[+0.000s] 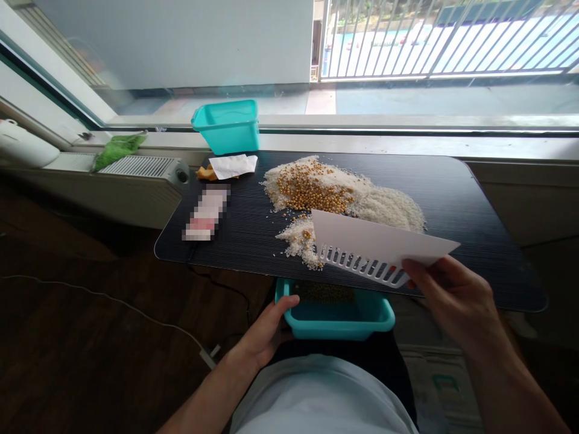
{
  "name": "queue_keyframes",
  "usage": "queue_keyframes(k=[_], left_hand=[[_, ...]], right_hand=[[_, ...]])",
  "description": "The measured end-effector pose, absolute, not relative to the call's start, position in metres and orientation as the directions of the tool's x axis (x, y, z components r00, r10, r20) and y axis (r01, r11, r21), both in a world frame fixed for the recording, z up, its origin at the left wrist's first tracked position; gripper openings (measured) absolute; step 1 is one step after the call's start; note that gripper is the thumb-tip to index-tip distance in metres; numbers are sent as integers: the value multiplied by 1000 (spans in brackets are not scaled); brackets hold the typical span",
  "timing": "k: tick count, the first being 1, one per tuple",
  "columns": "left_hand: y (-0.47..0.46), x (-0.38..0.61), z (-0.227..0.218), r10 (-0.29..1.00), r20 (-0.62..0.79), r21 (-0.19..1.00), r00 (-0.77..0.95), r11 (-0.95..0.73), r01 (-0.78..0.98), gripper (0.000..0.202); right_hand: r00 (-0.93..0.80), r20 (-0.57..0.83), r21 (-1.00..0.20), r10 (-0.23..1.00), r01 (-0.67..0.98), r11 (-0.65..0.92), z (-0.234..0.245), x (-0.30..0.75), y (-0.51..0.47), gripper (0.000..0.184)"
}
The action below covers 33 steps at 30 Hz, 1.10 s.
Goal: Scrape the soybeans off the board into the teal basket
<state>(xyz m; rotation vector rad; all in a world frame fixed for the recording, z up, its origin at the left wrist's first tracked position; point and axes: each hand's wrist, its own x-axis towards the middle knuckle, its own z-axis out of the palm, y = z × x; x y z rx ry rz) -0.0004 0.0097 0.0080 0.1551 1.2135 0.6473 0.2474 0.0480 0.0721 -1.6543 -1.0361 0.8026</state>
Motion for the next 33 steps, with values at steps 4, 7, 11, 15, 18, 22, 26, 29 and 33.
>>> queue_keyframes(k=[4, 7, 11, 15, 18, 22, 26, 29, 33], left_hand=[[10, -1, 6, 543, -815, 447, 203, 811, -377, 37], [9, -1, 5, 538, -821, 444, 190, 811, -381, 39], [9, -1, 4, 529, -830, 438, 178, 815, -380, 40], [8, -1, 3, 532, -827, 441, 182, 815, -377, 39], [9, -1, 4, 534, -824, 440, 192, 815, -377, 36], [9, -1, 5, 534, -821, 437, 202, 816, -379, 36], [9, -1, 5, 533, -823, 440, 199, 818, -371, 38], [10, -1, 4, 530, -826, 442, 192, 821, -361, 38], [10, -1, 4, 524, -831, 441, 188, 825, -355, 37]], right_hand=[[426, -57, -958, 903, 230, -169, 72, 248, 44, 22], [436, -58, -958, 898, 228, -172, 70, 249, 44, 25], [426, -55, -956, 903, 240, -171, 71, 248, 44, 20], [409, -36, -954, 912, 257, -153, 71, 247, 45, 17], [416, 7, -947, 909, 294, -127, 65, 252, 51, 15], [366, 40, -942, 930, 324, -87, 55, 257, 58, 18], [380, 3, -950, 925, 290, -116, 57, 257, 54, 22], [395, -19, -954, 918, 267, -135, 60, 258, 50, 25], [377, -34, -954, 926, 265, -143, 58, 259, 51, 25]])
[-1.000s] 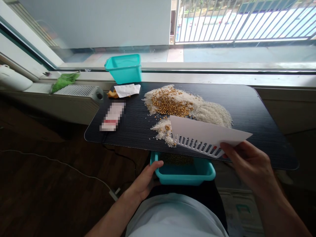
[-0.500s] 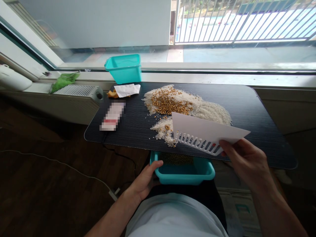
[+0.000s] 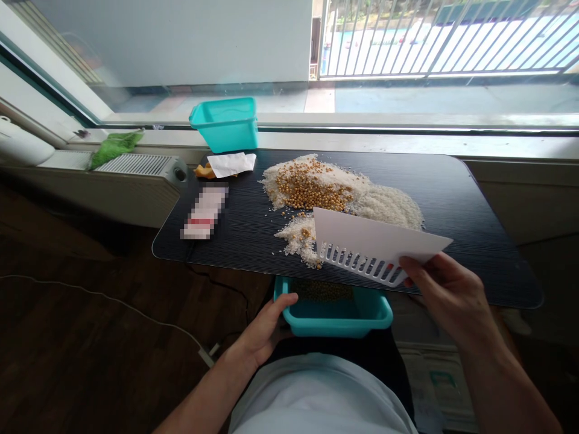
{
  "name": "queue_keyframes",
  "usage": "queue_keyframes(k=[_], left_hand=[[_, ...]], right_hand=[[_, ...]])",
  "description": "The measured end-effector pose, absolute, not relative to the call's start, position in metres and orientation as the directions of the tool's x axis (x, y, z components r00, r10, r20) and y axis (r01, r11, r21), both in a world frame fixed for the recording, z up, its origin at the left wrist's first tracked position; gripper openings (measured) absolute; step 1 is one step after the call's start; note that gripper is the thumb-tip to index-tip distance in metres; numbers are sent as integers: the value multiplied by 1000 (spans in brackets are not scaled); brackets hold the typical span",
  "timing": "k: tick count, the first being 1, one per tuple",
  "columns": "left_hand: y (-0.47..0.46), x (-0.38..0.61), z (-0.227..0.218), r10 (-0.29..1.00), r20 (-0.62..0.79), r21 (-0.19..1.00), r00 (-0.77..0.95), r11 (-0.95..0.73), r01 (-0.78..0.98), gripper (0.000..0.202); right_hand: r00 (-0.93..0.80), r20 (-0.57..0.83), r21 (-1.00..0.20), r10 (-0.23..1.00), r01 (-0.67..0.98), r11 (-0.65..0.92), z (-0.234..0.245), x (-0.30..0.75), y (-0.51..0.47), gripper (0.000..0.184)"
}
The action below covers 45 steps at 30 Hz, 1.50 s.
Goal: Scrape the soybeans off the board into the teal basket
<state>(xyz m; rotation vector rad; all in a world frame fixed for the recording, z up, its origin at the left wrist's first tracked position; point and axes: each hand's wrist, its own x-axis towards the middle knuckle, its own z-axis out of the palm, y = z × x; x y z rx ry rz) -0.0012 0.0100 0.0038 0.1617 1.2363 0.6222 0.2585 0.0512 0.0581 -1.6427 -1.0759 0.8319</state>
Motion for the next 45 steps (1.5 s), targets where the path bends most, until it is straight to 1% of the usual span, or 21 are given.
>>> queue_keyframes(k=[3, 11, 17, 20, 23, 26, 30, 36, 42, 45], left_hand=[[10, -1, 4, 524, -831, 440, 187, 824, -357, 41], [9, -2, 4, 532, -824, 442, 193, 818, -368, 47], [9, -1, 6, 531, -826, 445, 190, 820, -361, 53], [9, -1, 7, 537, -821, 451, 195, 819, -355, 51], [9, -1, 6, 536, -822, 451, 194, 819, -354, 50], [9, -2, 7, 533, -824, 448, 193, 820, -356, 52], [10, -2, 8, 538, -820, 450, 198, 818, -359, 56], [10, -1, 8, 531, -827, 443, 183, 817, -370, 58], [10, -2, 8, 536, -824, 447, 183, 814, -370, 59], [10, -1, 8, 534, -826, 448, 179, 816, -365, 57]], right_hand=[[381, -45, -956, 924, 252, -150, 61, 255, 50, 21], [384, -79, -963, 920, 209, -169, 69, 253, 44, 19], [382, -89, -970, 920, 175, -167, 66, 254, 40, 23], [378, -72, -971, 923, 183, -151, 64, 255, 43, 23], [329, -47, -972, 943, 204, -120, 60, 257, 48, 25], [298, -55, -969, 953, 214, -123, 58, 258, 49, 25], [333, -76, -968, 940, 200, -149, 63, 255, 44, 25], [327, -82, -968, 941, 200, -153, 65, 252, 39, 21], [354, -102, -959, 930, 212, -186, 66, 255, 35, 30], [347, -104, -956, 932, 224, -190, 67, 257, 31, 25]])
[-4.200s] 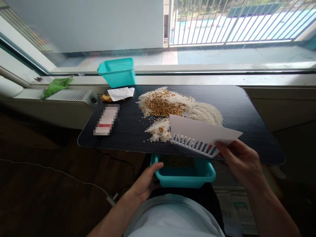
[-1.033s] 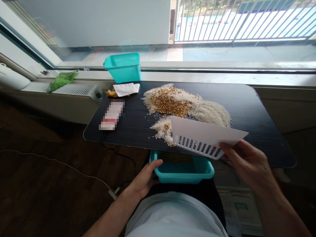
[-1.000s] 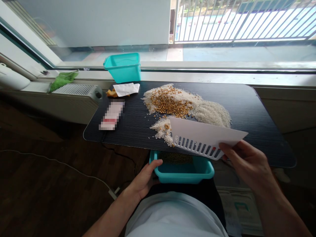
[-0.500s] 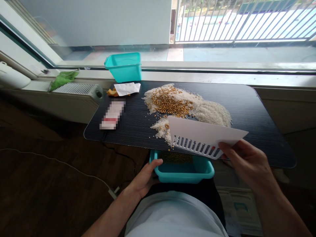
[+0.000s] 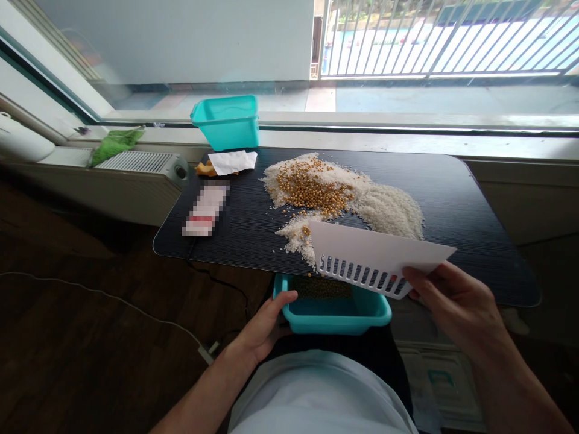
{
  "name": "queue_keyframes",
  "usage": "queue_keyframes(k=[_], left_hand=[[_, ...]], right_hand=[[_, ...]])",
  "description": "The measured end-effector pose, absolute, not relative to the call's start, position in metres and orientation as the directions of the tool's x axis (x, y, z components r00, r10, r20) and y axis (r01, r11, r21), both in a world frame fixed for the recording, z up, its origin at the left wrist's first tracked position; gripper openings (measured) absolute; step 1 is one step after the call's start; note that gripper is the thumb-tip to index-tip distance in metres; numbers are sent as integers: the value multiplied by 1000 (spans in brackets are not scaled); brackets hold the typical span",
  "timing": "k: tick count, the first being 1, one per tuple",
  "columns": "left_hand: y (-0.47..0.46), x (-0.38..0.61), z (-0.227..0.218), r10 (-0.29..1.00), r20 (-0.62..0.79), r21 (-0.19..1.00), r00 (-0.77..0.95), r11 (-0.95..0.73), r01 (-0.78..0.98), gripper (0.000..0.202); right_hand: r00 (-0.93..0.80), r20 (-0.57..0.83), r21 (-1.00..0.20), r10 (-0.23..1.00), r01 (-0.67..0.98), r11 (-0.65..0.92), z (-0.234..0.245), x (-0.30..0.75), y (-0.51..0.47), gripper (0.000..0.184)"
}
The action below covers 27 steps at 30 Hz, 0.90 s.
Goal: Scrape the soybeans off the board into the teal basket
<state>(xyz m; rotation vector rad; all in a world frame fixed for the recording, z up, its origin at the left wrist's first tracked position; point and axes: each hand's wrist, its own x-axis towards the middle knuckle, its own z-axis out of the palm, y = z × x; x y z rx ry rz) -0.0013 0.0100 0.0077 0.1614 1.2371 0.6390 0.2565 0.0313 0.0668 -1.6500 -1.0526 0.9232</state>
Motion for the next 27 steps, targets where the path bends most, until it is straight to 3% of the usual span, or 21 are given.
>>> queue_keyframes(k=[14, 22, 27], left_hand=[[9, -2, 9, 549, -816, 457, 182, 805, -377, 48], [10, -1, 8, 543, -822, 453, 170, 805, -382, 45], [9, -2, 4, 545, -818, 454, 182, 807, -377, 44]], right_hand=[[281, -98, -973, 955, 173, -151, 65, 239, 35, 22], [590, 8, -937, 807, 286, -200, 66, 277, 42, 22], [541, 45, -929, 840, 333, -164, 64, 269, 57, 18]])
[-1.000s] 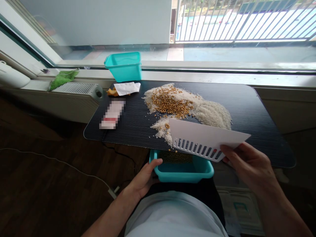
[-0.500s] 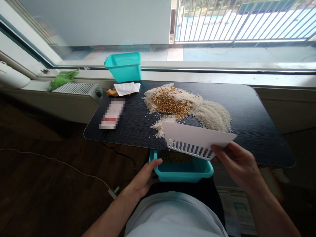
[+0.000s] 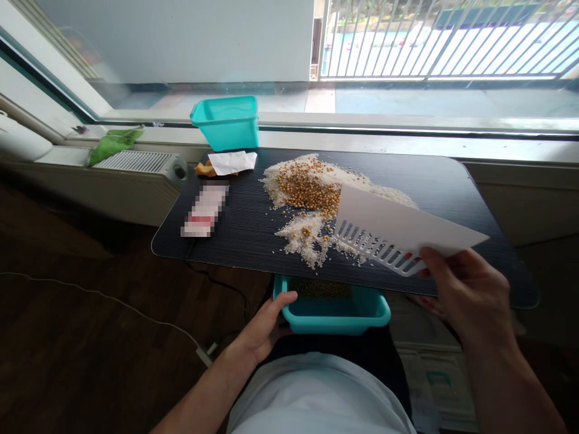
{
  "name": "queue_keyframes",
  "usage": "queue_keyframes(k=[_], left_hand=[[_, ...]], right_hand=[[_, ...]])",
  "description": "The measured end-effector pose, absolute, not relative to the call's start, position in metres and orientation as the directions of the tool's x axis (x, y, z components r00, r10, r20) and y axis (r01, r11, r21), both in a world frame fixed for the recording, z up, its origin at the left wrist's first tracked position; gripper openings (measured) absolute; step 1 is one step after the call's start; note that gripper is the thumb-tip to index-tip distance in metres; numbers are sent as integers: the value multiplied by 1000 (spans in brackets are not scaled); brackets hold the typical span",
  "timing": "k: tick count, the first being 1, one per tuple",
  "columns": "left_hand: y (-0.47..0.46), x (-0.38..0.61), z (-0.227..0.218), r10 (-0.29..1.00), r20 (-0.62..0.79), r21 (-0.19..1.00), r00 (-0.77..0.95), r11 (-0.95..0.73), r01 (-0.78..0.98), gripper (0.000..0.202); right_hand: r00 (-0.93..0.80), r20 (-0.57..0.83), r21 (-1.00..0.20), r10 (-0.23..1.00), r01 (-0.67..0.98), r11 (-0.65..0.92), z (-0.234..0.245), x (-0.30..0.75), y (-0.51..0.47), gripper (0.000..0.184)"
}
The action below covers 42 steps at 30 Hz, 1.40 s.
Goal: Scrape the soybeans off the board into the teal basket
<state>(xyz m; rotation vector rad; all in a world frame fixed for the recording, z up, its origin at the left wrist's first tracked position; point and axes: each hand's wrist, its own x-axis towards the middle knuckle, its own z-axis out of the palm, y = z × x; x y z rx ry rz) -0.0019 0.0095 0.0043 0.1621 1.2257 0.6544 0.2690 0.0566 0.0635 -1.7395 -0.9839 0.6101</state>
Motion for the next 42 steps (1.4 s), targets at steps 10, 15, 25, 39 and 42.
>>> queue_keyframes(k=[10, 15, 25, 39, 42], left_hand=[[8, -3, 1, 542, -817, 449, 197, 812, -373, 42], [9, -2, 1, 530, -827, 438, 189, 817, -376, 42], [9, -1, 3, 535, -825, 443, 181, 811, -382, 44], [9, 0, 1, 540, -819, 441, 195, 810, -387, 41], [9, 0, 1, 533, -825, 437, 186, 812, -388, 41]], right_hand=[[398, 28, -929, 917, 349, -124, 53, 260, 79, 17], [356, -10, -940, 934, 315, -131, 52, 262, 73, 16], [262, -44, -952, 964, 283, -120, 57, 263, 62, 17], [276, 34, -952, 961, 300, -53, 38, 256, 76, 21], [235, 7, -950, 972, 304, -67, 43, 252, 72, 19]])
